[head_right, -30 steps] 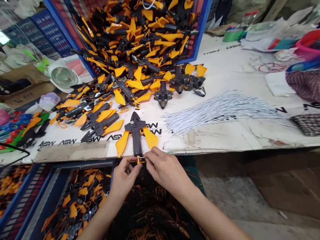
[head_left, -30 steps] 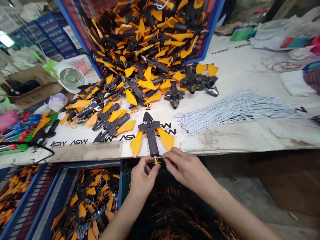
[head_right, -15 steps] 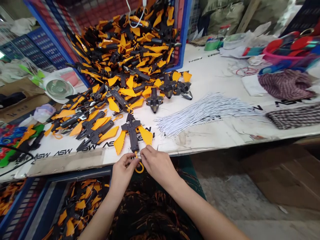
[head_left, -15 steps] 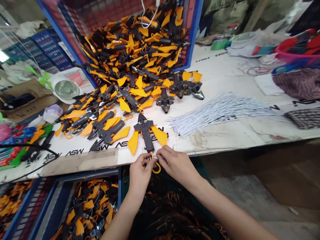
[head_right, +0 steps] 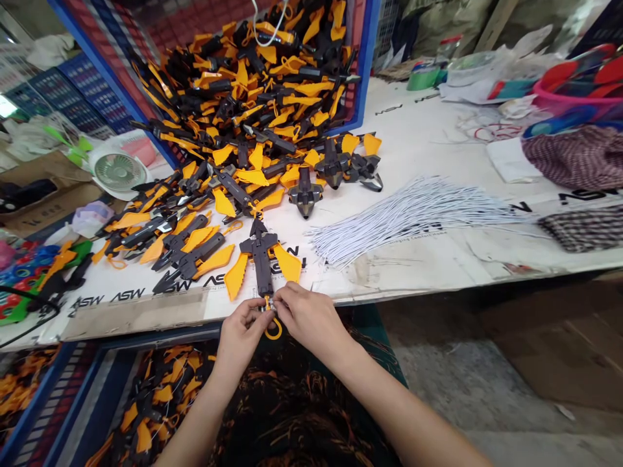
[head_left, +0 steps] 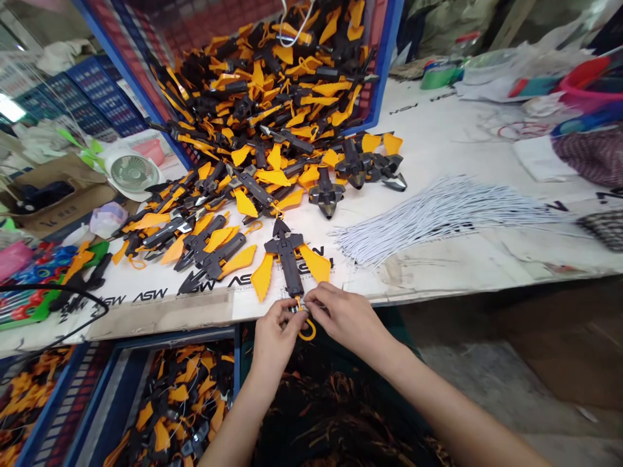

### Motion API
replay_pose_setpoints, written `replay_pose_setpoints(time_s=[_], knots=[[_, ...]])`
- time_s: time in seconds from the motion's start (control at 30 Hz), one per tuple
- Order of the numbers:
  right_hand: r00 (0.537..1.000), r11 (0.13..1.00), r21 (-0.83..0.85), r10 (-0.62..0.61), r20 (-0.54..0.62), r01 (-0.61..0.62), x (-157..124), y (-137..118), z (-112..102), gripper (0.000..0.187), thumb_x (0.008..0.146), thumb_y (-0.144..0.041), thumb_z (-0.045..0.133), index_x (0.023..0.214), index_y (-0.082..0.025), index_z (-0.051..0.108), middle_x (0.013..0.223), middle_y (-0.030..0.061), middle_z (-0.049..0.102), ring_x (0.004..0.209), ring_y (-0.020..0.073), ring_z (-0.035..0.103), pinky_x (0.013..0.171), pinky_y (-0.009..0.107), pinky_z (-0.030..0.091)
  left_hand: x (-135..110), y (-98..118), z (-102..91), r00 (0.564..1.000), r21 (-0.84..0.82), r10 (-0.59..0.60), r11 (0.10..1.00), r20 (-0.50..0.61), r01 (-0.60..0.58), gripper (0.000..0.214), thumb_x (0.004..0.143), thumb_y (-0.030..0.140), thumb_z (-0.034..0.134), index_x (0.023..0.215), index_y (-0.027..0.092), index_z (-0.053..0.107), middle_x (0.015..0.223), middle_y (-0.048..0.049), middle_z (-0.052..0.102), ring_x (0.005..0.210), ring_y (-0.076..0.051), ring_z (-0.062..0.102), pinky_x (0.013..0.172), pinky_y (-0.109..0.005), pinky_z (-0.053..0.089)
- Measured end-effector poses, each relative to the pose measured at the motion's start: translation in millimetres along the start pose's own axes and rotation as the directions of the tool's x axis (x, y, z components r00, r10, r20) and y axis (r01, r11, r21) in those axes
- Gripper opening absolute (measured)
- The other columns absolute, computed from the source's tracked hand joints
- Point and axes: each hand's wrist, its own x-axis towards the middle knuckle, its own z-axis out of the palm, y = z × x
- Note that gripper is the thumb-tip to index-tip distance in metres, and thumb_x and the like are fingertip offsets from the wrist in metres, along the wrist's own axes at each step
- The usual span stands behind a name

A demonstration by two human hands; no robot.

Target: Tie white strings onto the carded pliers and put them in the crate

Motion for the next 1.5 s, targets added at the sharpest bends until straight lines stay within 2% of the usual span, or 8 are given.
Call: replay_pose_setpoints(time_s=[0.33, 0.53, 0.73, 0.93, 1.03, 1.13, 1.3, 1.5], knots=[[0.999, 0.992, -0.127, -0.002, -0.036, -0.002, 3, -4, 9, 0.010, 0.094, -0.021, 0.055, 0.089, -0.018, 0.065, 0.086, 0.0021, 0.067, 0.065, 0.0154, 0.065, 0.055, 0.026, 0.034, -2, 0, -2.8, 0.999, -0.005, 0.040, 0.999, 0.022, -0.040, 0.033, 0.084, 0.041, 0.062, 0.105, 0.015, 0.063, 0.072, -0.0038, 0.075, 0.065, -0.017, 0.068, 0.063, -0.025, 0.047], [0.998, 0.994, -0.094, -0.056, -0.033, 0.052, 2, -4, 12, 0.010, 0.095, -0.020, 0.053, 0.092, -0.018, 0.062, 0.089, 0.0024, 0.067, 0.070, 0.0158, 0.066, 0.057, 0.025, 0.039, -3, 0, -4.0, 0.997, -0.025, 0.066, 0.998, 0.028, -0.065, 0.028, 0.085, 0.037, 0.061, 0.103, 0.016, 0.062, 0.072, -0.0034, 0.075, 0.068, -0.017, 0.069, 0.065, -0.025, 0.049], [0.997, 0.997, 0.000, -0.072, 0.022, 0.073, 1, -5, 3, 0.015, 0.098, -0.020, 0.046, 0.098, -0.021, 0.061, 0.094, 0.0034, 0.067, 0.074, 0.0160, 0.067, 0.061, 0.025, 0.044, -3, 4, -8.0, 0.996, -0.035, -0.017, 0.999, 0.092, 0.020, 0.035, 0.094, 0.050, 0.044, 0.104, 0.020, 0.057, 0.072, -0.0005, 0.073, 0.037, -0.010, 0.053, 0.042, -0.021, 0.039], [0.996, 0.996, 0.059, -0.062, -0.063, 0.065, 0, -4, 11, 0.015, 0.098, -0.018, 0.044, 0.102, -0.021, 0.058, 0.091, 0.0025, 0.072, 0.076, 0.0180, 0.070, 0.063, 0.027, 0.048, 3, 22, -8.7, 0.992, 0.157, -0.088, 0.985, 0.095, 0.072, 0.020, 0.095, 0.042, 0.040, 0.089, 0.024, 0.048, 0.060, 0.0030, 0.067, 0.033, -0.012, 0.050, 0.042, -0.022, 0.037], [0.991, 0.994, 0.053, -0.085, -0.101, 0.091, 1, -7, 11, 0.016, 0.099, -0.019, 0.045, 0.105, -0.021, 0.060, 0.095, 0.0036, 0.070, 0.080, 0.0175, 0.070, 0.063, 0.027, 0.049, 5, 26, -9.1, 0.995, 0.270, -0.055, 0.962, 0.081, 0.031, 0.016, 0.095, 0.036, 0.040, 0.088, 0.024, 0.048, 0.057, 0.0034, 0.064, 0.037, -0.014, 0.054, 0.045, -0.023, 0.038], [0.986, 0.989, 0.019, -0.147, -0.081, 0.149, 4, -12, 6, 0.021, 0.099, -0.025, 0.047, 0.114, -0.022, 0.061, 0.106, 0.0062, 0.065, 0.082, 0.0167, 0.068, 0.062, 0.026, 0.050, 5, 24, -10.2, 0.997, 0.318, 0.011, 0.948, 0.076, -0.035, 0.013, 0.094, 0.032, 0.040, 0.087, 0.024, 0.049, 0.056, 0.0038, 0.062, 0.039, -0.015, 0.055, 0.047, -0.024, 0.038], [0.977, 0.976, -0.040, -0.213, 0.014, 0.213, 10, -11, 0, 0.026, 0.098, -0.024, 0.050, 0.120, -0.023, 0.064, 0.102, 0.0057, 0.061, 0.079, 0.0157, 0.066, 0.064, 0.026, 0.051, -2, 18, -30.1, 0.993, 0.218, 0.115, 0.970, -0.021, -0.108, 0.019, 0.095, 0.037, 0.044, 0.085, 0.022, 0.050, 0.064, 0.0020, 0.067, 0.042, -0.012, 0.055, 0.049, -0.023, 0.042], [0.984, 0.984, 0.001, -0.177, 0.011, 0.177, 12, -10, -4, 0.026, 0.096, -0.020, 0.052, 0.118, -0.021, 0.066, 0.106, 0.0078, 0.062, 0.077, 0.0165, 0.066, 0.065, 0.028, 0.052, -22, 17, -81.0, 0.926, 0.100, 0.215, 0.976, -0.309, -0.193, 0.023, 0.095, 0.042, 0.050, 0.089, 0.020, 0.053, 0.064, 0.0027, 0.065, 0.046, -0.009, 0.054, 0.049, -0.021, 0.044]])
